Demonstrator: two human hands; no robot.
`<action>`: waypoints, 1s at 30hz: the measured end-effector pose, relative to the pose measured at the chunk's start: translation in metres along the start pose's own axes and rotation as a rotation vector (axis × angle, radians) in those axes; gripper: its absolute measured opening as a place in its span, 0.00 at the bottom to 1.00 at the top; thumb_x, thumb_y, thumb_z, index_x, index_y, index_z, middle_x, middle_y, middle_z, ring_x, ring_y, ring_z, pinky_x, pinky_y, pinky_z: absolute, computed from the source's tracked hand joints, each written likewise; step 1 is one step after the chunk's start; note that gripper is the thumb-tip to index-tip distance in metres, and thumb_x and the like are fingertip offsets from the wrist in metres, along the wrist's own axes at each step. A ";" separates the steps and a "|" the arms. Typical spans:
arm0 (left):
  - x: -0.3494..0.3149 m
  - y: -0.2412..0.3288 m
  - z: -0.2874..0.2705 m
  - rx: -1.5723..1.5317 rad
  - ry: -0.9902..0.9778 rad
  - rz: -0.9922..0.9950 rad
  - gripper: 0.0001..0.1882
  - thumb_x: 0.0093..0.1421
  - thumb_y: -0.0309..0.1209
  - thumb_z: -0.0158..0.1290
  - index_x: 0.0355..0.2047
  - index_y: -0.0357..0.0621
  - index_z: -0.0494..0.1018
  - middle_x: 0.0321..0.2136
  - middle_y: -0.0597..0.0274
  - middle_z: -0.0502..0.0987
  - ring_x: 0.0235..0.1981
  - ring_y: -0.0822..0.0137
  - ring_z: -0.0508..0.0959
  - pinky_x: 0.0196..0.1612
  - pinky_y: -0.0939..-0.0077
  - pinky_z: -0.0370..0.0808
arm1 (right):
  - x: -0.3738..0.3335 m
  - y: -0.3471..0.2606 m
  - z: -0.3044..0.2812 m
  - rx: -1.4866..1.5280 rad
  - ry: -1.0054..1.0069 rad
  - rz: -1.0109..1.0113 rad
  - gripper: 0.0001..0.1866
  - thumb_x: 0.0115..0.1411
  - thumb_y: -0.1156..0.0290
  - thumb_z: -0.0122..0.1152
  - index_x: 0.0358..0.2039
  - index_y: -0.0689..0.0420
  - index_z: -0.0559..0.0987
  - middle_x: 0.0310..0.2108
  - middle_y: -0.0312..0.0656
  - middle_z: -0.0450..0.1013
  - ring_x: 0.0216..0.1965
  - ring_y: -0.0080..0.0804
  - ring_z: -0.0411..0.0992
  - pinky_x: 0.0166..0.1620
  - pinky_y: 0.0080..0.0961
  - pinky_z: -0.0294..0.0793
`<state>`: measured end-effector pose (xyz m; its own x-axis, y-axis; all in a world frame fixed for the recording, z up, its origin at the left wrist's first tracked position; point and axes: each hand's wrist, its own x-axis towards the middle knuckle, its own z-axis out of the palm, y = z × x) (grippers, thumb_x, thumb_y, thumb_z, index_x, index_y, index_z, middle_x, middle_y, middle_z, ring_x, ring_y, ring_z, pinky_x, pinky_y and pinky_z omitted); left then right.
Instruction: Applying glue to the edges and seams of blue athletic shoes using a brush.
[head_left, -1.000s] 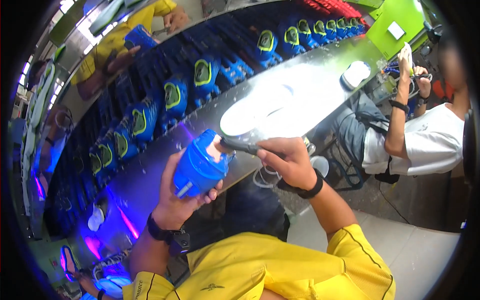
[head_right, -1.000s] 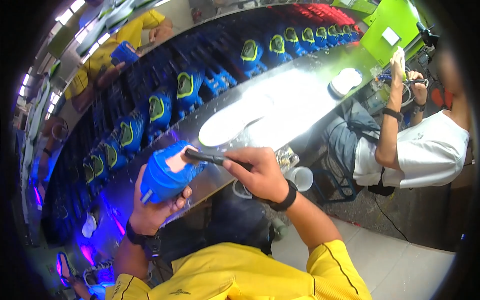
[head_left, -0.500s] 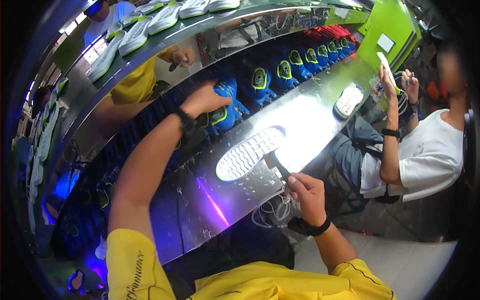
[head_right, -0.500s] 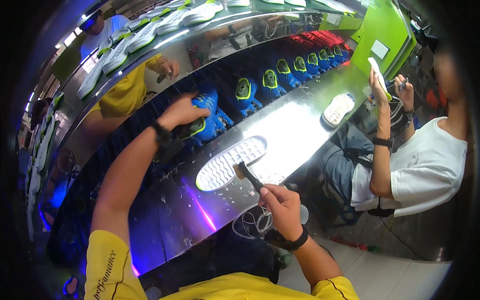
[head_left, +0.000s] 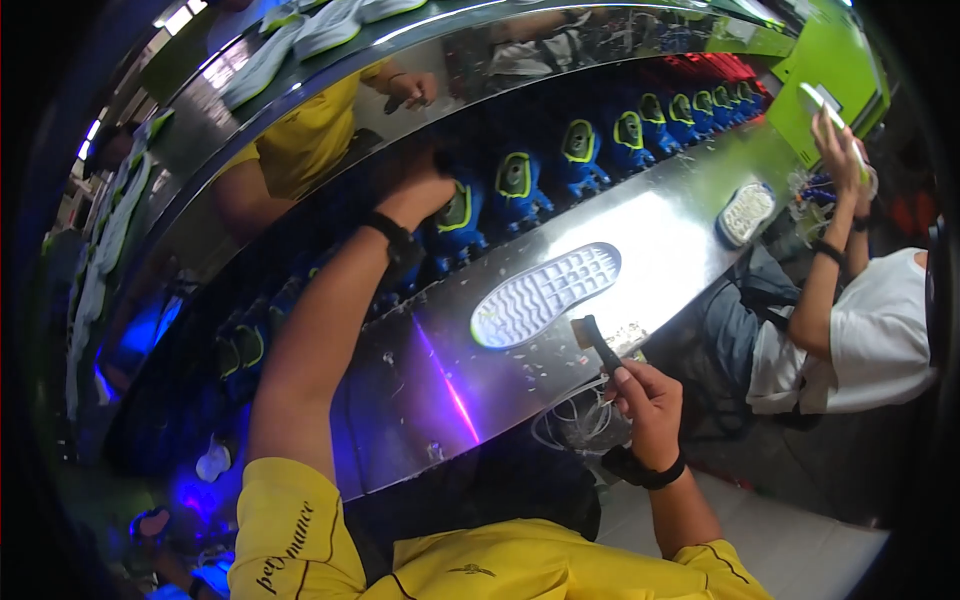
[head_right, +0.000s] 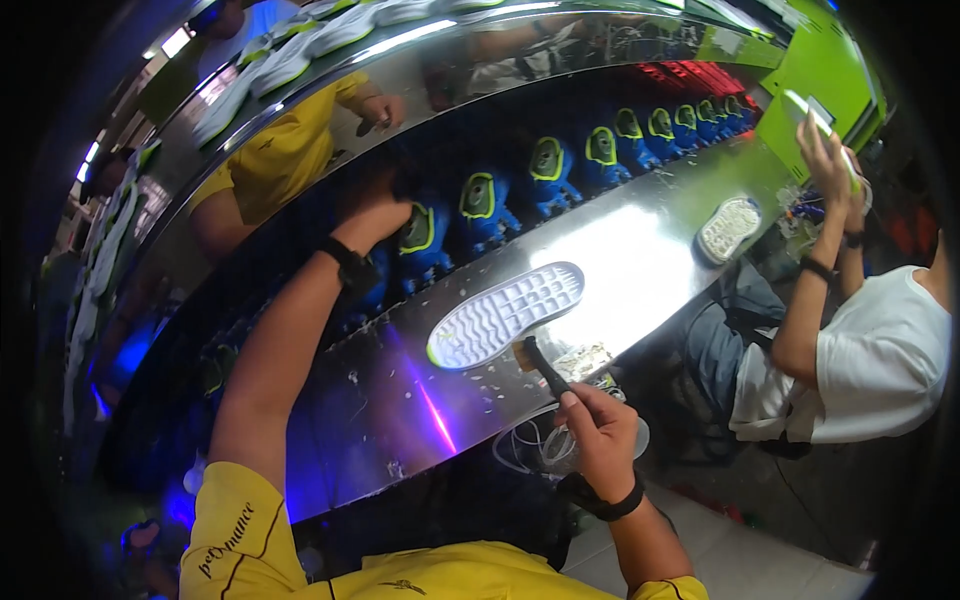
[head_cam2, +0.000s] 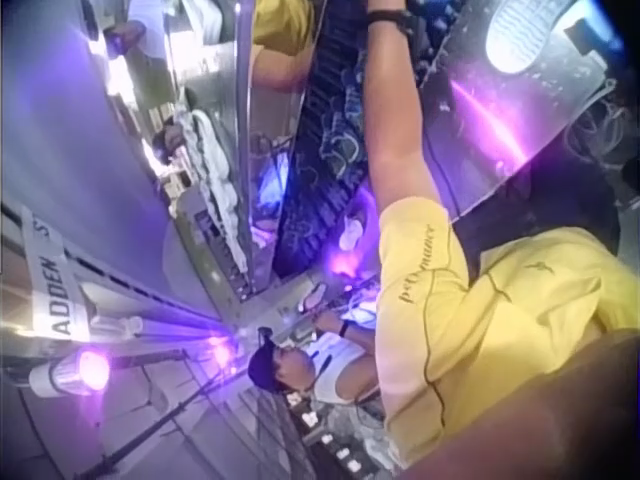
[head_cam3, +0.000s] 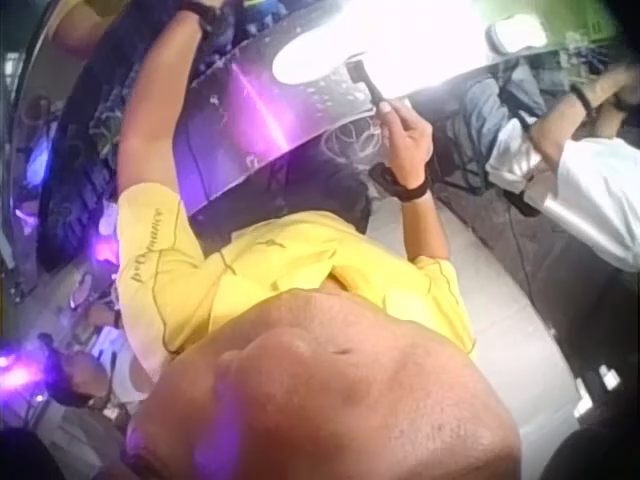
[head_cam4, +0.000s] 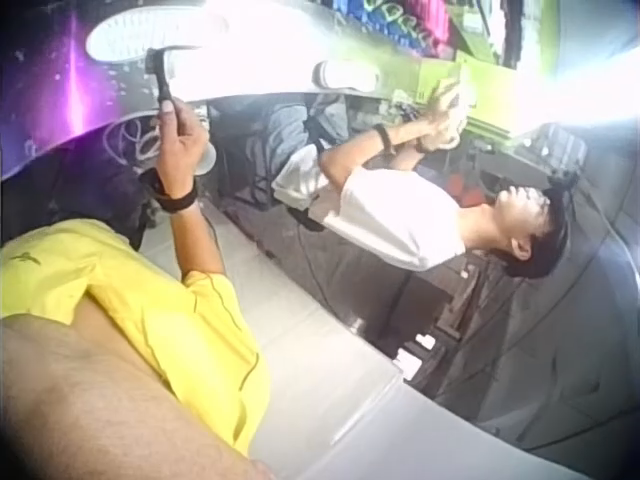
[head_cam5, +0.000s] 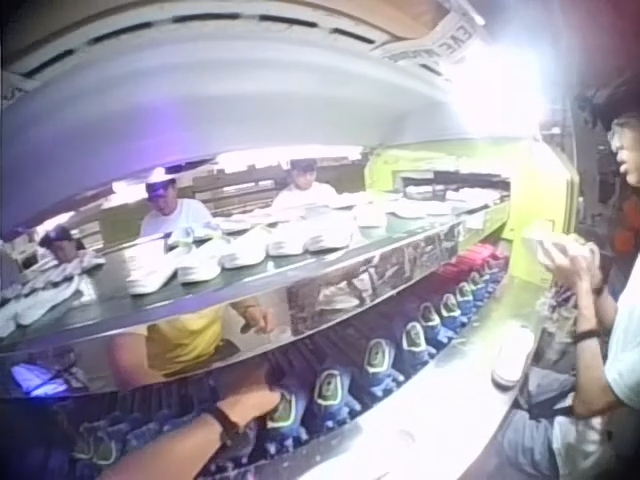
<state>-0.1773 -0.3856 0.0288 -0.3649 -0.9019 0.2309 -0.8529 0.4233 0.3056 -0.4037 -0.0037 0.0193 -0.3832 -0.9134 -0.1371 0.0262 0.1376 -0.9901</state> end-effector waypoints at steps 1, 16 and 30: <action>-0.015 -0.014 -0.009 0.179 -0.131 -0.046 0.28 0.56 0.46 0.62 0.56 0.49 0.80 0.57 0.48 0.81 0.56 0.48 0.82 0.59 0.54 0.78 | -0.001 0.000 0.003 0.014 -0.019 -0.027 0.11 0.71 0.73 0.62 0.45 0.68 0.86 0.25 0.34 0.79 0.25 0.14 0.67 0.29 0.16 0.64; -0.200 -0.117 -0.063 -1.270 0.058 -0.042 0.24 0.64 0.29 0.64 0.60 0.42 0.77 0.52 0.56 0.83 0.55 0.64 0.82 0.60 0.70 0.78 | -0.030 -0.010 0.030 -0.068 -0.160 -0.148 0.12 0.72 0.70 0.62 0.44 0.68 0.86 0.27 0.33 0.77 0.24 0.13 0.67 0.28 0.14 0.60; -0.332 -0.044 -0.080 0.166 -0.224 -0.050 0.39 0.45 0.38 0.70 0.63 0.65 0.79 0.39 0.52 0.80 0.45 0.47 0.82 0.51 0.53 0.79 | -0.046 0.000 0.056 -0.056 -0.197 -0.153 0.13 0.73 0.69 0.62 0.48 0.65 0.87 0.27 0.30 0.77 0.26 0.12 0.63 0.29 0.14 0.58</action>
<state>0.0112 -0.0982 0.0128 -0.3789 -0.9254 0.0042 -0.9145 0.3751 0.1518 -0.3345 0.0169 0.0240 -0.1911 -0.9815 0.0062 -0.0718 0.0077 -0.9974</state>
